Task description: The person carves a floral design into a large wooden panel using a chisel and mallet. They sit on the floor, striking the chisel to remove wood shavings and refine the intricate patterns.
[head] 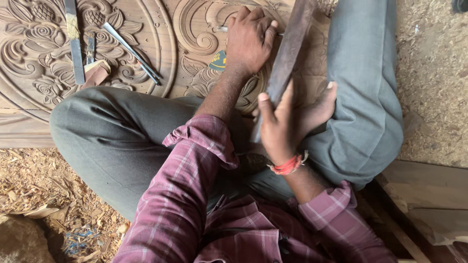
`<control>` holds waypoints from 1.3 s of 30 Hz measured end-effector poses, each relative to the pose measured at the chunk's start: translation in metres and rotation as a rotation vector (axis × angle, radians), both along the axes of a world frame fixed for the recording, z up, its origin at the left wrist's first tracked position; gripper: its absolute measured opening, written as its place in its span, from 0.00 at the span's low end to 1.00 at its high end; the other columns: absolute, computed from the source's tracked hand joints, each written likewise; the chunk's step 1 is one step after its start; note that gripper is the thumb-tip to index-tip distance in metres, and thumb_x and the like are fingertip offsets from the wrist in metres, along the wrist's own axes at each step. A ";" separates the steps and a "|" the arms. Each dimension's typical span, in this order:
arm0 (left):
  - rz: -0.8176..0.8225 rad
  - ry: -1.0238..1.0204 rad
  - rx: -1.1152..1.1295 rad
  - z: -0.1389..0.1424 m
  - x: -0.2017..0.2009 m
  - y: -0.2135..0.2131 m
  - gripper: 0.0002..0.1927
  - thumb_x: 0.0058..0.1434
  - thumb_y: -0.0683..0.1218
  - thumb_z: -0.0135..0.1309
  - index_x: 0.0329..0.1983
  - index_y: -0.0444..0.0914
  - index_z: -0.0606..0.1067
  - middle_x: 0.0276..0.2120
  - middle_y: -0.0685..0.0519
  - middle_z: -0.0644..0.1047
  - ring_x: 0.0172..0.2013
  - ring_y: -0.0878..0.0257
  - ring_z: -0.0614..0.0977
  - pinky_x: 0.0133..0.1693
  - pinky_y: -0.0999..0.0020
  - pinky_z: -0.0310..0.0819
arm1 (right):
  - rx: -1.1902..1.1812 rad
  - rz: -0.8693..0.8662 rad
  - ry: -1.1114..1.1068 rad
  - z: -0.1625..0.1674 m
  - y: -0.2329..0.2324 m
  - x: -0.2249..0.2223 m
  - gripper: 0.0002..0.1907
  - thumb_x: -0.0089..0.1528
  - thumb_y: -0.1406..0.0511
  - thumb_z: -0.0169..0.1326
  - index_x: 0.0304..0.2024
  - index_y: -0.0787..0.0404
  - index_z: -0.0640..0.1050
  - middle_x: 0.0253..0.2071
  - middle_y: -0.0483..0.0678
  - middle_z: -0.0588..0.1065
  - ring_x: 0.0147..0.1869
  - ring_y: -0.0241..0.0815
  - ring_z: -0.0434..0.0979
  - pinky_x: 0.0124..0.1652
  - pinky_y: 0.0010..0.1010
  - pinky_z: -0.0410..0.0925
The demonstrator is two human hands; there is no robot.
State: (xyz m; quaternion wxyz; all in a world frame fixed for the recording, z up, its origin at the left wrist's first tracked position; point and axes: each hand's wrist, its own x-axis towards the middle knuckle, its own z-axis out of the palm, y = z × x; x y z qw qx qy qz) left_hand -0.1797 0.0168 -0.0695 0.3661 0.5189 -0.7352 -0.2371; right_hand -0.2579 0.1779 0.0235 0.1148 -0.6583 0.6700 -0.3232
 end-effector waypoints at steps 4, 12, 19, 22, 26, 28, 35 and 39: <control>-0.030 -0.013 0.039 0.001 0.007 0.003 0.13 0.68 0.51 0.50 0.37 0.40 0.81 0.40 0.51 0.78 0.47 0.50 0.74 0.47 0.52 0.64 | 0.310 -0.194 -0.934 -0.002 0.002 0.000 0.37 0.74 0.64 0.46 0.80 0.61 0.45 0.49 0.59 0.69 0.36 0.42 0.71 0.38 0.31 0.69; -0.076 0.052 0.060 0.004 0.012 0.002 0.13 0.67 0.50 0.50 0.35 0.41 0.82 0.38 0.50 0.78 0.45 0.51 0.74 0.48 0.52 0.63 | 0.097 -0.061 -0.072 0.001 0.003 0.012 0.38 0.76 0.61 0.43 0.81 0.58 0.40 0.58 0.61 0.65 0.52 0.47 0.74 0.51 0.33 0.70; -0.090 0.035 0.034 0.005 0.015 0.002 0.14 0.68 0.50 0.50 0.34 0.40 0.81 0.39 0.50 0.78 0.46 0.50 0.74 0.50 0.52 0.63 | 0.193 -0.173 -0.260 0.024 -0.003 0.013 0.39 0.70 0.60 0.44 0.77 0.68 0.45 0.59 0.64 0.66 0.48 0.50 0.74 0.52 0.36 0.69; -0.085 0.035 0.065 0.005 0.015 0.001 0.14 0.68 0.50 0.49 0.35 0.41 0.82 0.39 0.50 0.78 0.46 0.50 0.74 0.50 0.52 0.63 | -0.033 -0.099 0.444 0.024 -0.005 0.015 0.40 0.70 0.58 0.43 0.77 0.67 0.45 0.60 0.60 0.65 0.55 0.51 0.75 0.56 0.34 0.68; -0.103 0.001 0.113 0.005 0.016 0.001 0.13 0.67 0.50 0.49 0.34 0.42 0.83 0.37 0.49 0.78 0.45 0.50 0.74 0.49 0.53 0.65 | 0.526 -0.234 -0.919 0.016 -0.007 0.017 0.41 0.71 0.63 0.47 0.81 0.63 0.45 0.53 0.68 0.68 0.43 0.58 0.70 0.44 0.44 0.66; -0.091 0.020 0.026 0.005 0.017 0.002 0.13 0.67 0.50 0.50 0.36 0.41 0.82 0.38 0.50 0.78 0.45 0.50 0.74 0.49 0.52 0.64 | 0.448 -0.238 -0.915 0.011 -0.005 0.016 0.39 0.70 0.63 0.47 0.79 0.64 0.46 0.50 0.63 0.68 0.41 0.53 0.71 0.42 0.41 0.68; -0.127 0.010 0.038 0.006 0.021 0.002 0.13 0.66 0.50 0.51 0.34 0.39 0.82 0.38 0.49 0.79 0.44 0.48 0.74 0.49 0.51 0.64 | 0.327 -0.183 -0.745 -0.006 0.011 0.012 0.38 0.73 0.63 0.45 0.77 0.64 0.42 0.47 0.51 0.70 0.37 0.38 0.76 0.39 0.28 0.73; -0.141 0.063 0.031 0.005 0.024 0.002 0.12 0.65 0.50 0.51 0.34 0.41 0.83 0.36 0.49 0.79 0.43 0.48 0.74 0.49 0.51 0.66 | 0.222 0.004 -0.646 -0.010 0.010 0.013 0.33 0.81 0.64 0.45 0.79 0.64 0.42 0.59 0.59 0.67 0.48 0.43 0.74 0.51 0.33 0.70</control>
